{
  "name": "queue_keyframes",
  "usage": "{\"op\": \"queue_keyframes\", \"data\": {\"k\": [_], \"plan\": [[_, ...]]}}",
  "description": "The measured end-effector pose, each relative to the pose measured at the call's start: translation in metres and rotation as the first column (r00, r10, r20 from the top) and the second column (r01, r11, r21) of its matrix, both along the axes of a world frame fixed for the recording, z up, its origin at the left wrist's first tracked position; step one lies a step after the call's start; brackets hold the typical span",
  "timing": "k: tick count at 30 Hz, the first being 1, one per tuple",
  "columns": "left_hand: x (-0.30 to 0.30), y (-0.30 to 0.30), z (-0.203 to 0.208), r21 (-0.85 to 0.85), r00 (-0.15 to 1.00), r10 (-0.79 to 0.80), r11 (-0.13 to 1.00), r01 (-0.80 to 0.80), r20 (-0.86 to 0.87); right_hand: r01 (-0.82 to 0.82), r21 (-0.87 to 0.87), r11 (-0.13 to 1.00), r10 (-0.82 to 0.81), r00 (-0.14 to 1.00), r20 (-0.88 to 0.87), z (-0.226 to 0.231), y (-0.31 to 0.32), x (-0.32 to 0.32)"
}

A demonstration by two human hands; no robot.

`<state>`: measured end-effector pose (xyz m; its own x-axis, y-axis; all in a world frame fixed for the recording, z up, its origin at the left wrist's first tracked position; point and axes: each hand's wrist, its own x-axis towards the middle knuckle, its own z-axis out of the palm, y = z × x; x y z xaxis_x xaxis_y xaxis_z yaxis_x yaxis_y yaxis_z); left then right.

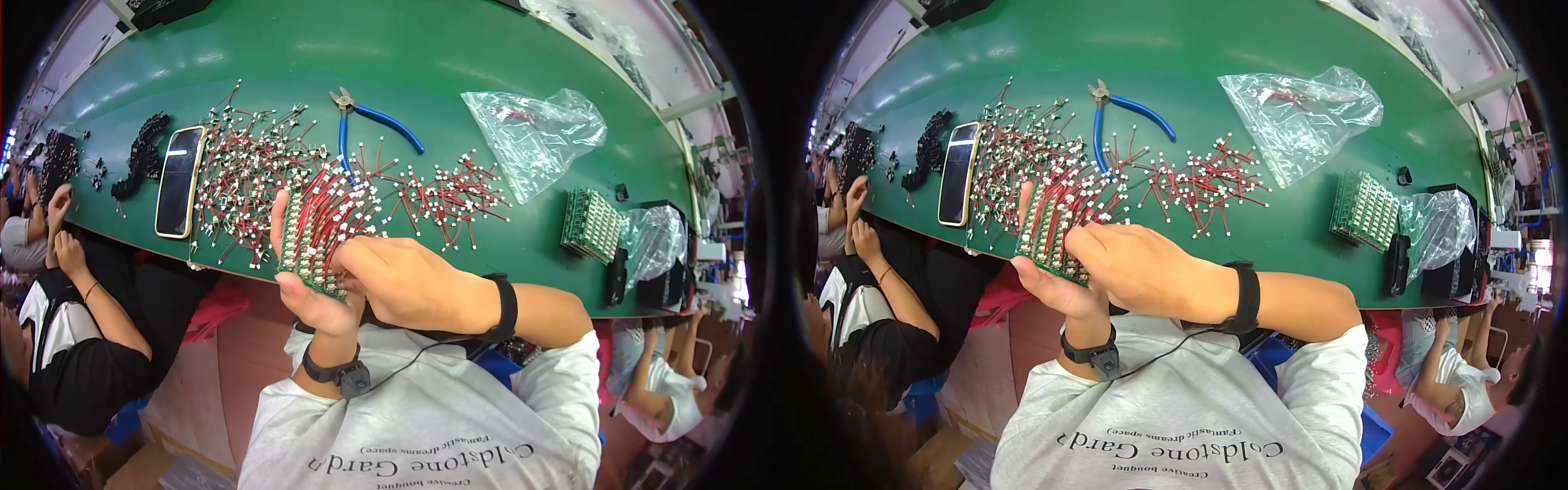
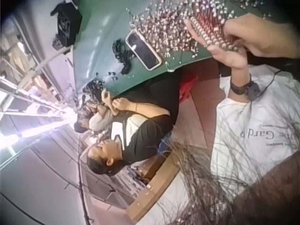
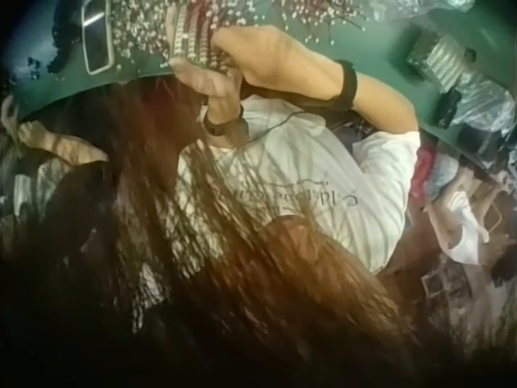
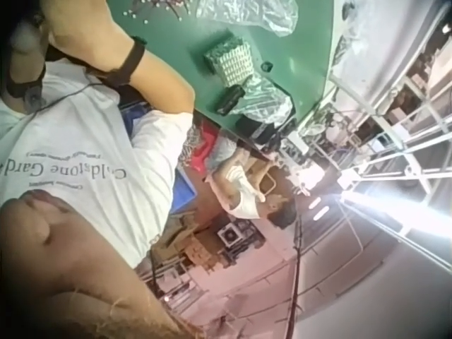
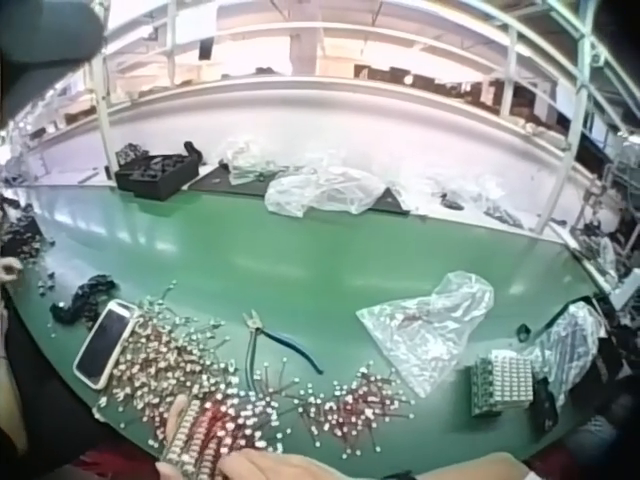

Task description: Inserting small electronic components into a printed circuit board on an assembly line.

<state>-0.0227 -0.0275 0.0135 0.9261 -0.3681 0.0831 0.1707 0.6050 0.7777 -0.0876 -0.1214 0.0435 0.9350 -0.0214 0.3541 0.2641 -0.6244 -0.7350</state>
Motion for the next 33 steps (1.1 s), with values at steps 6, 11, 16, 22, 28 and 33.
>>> {"op": "queue_keyframes", "data": {"k": [6, 11, 16, 22, 28, 33], "plan": [[0.003, 0.005, 0.002, -0.083, 0.998, -0.052, 0.995, 0.049, -0.031, -0.03, 0.165, 0.986, 0.045, 0.995, -0.087, 0.012, -0.006, 0.002], [0.002, 0.006, 0.001, -0.111, 0.997, -0.078, 0.991, 0.076, -0.016, 0.003, 0.137, 0.991, 0.016, 0.99, -0.142, 0.013, -0.006, 0.003], [0.002, 0.007, -0.003, -0.067, 0.998, -0.065, 0.996, 0.065, 0.006, 0.01, 0.123, 0.992, 0.011, 0.987, -0.163, 0.004, -0.003, 0.004], [0.013, 0.007, 0.002, -0.216, 0.999, 0.037, 0.976, -0.036, -0.001, 0.045, -0.023, 0.999, -0.041, 0.985, 0.167, 0.024, -0.027, 0.012], [0.034, 0.021, -0.003, -0.262, 0.991, 0.128, 0.956, -0.131, -0.029, 0.386, -0.188, 0.903, -0.38, 0.922, 0.072, -0.005, -0.093, 0.026], [0.032, 0.019, -0.004, -0.3, 0.995, 0.081, 0.949, -0.094, -0.054, 0.365, -0.405, 0.838, -0.407, 0.913, -0.019, -0.034, -0.1, 0.032]]}}
